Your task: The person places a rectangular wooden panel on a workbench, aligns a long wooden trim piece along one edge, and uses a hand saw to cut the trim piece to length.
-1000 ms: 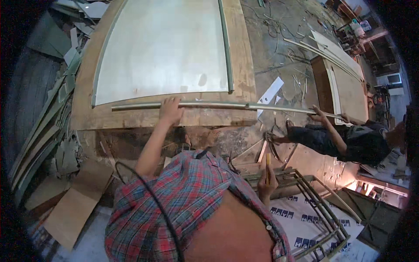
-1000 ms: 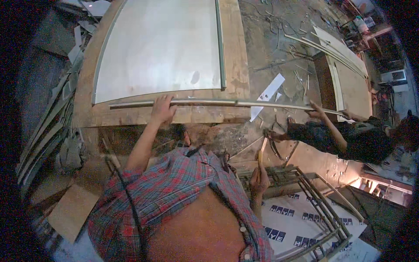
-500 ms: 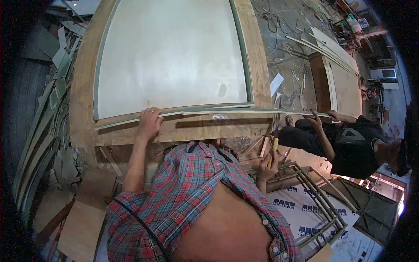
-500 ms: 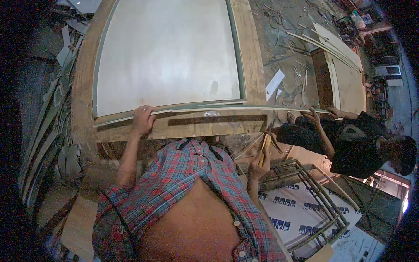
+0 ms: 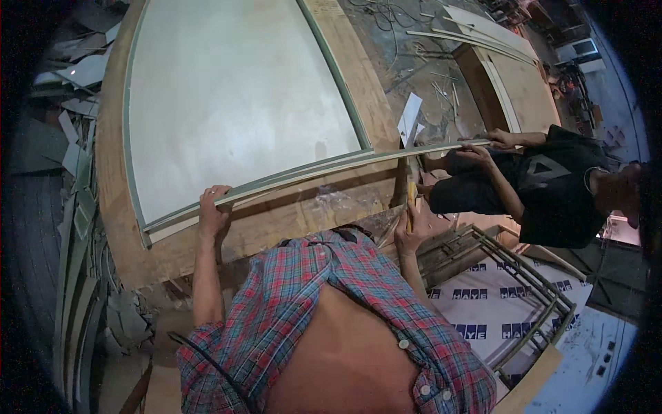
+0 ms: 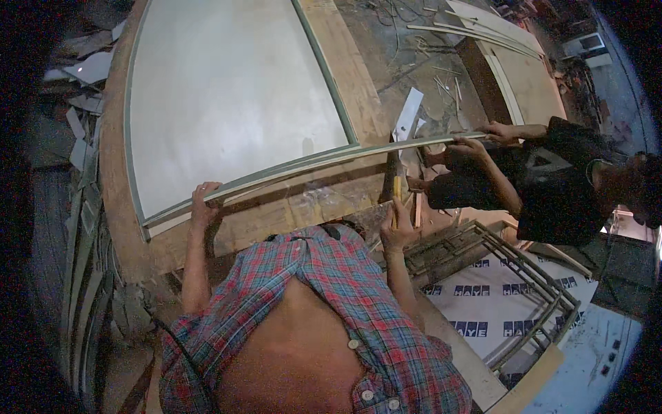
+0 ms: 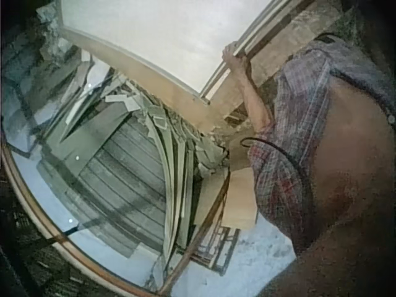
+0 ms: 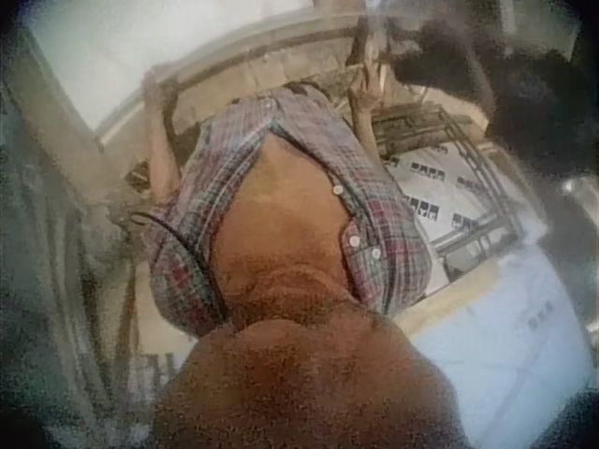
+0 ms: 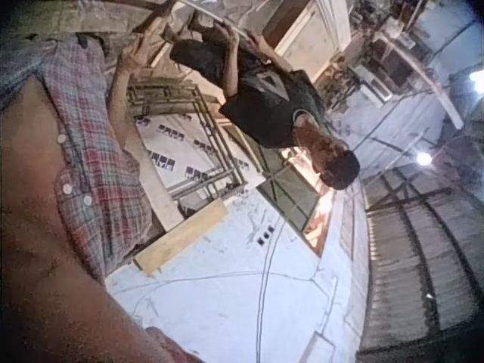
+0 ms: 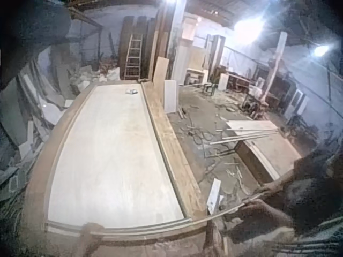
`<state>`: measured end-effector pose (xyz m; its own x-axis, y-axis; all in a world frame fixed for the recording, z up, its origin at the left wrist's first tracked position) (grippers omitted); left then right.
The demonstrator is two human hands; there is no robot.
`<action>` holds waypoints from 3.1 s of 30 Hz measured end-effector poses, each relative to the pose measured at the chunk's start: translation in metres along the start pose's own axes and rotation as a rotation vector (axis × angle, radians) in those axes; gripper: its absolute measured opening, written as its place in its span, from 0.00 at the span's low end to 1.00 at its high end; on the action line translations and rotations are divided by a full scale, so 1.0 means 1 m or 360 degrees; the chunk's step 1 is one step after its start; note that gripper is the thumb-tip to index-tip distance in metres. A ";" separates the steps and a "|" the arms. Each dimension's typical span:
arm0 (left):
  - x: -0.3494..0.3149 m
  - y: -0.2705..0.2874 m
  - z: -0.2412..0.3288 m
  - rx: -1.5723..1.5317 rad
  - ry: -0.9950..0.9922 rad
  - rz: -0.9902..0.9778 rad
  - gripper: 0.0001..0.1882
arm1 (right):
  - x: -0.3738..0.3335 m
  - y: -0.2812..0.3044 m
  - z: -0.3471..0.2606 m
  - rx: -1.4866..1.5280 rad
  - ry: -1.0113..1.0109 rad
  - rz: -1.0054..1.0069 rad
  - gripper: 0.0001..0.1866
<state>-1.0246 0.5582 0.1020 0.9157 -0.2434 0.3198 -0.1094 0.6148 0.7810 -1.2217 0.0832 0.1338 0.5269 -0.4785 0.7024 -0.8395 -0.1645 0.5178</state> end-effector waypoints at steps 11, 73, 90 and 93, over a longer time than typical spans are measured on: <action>-0.014 -0.019 -0.027 0.0185 0.0094 -0.0176 0.16 | -0.054 -0.038 0.089 0.0471 0.0128 -0.0390 0.19; -0.048 -0.006 0.003 0.0041 0.0228 0.0036 0.15 | 0.010 -0.099 -0.001 0.0000 -0.0102 -0.0915 0.27; -0.054 -0.003 0.008 0.0135 0.0133 -0.0030 0.16 | 0.063 -0.146 -0.002 0.0026 0.0646 -0.1234 0.15; -0.057 -0.008 0.001 0.0106 0.0099 -0.0014 0.16 | 0.063 -0.162 0.009 -0.0118 0.0692 -0.1242 0.10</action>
<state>-1.0762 0.5668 0.0780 0.9388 -0.2000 0.2803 -0.1247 0.5613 0.8181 -1.0538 0.0720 0.0898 0.9604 0.1180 0.2523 -0.2185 -0.2430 0.9451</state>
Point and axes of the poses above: each hand's wrist, its own x-axis towards the middle knuckle, its own y-axis out of the back of the hand, z = x × y, the point moved 5 cm from there along x, towards the middle knuckle, and after that the axes turned 15 degrees about z, right-handed, at the moved point
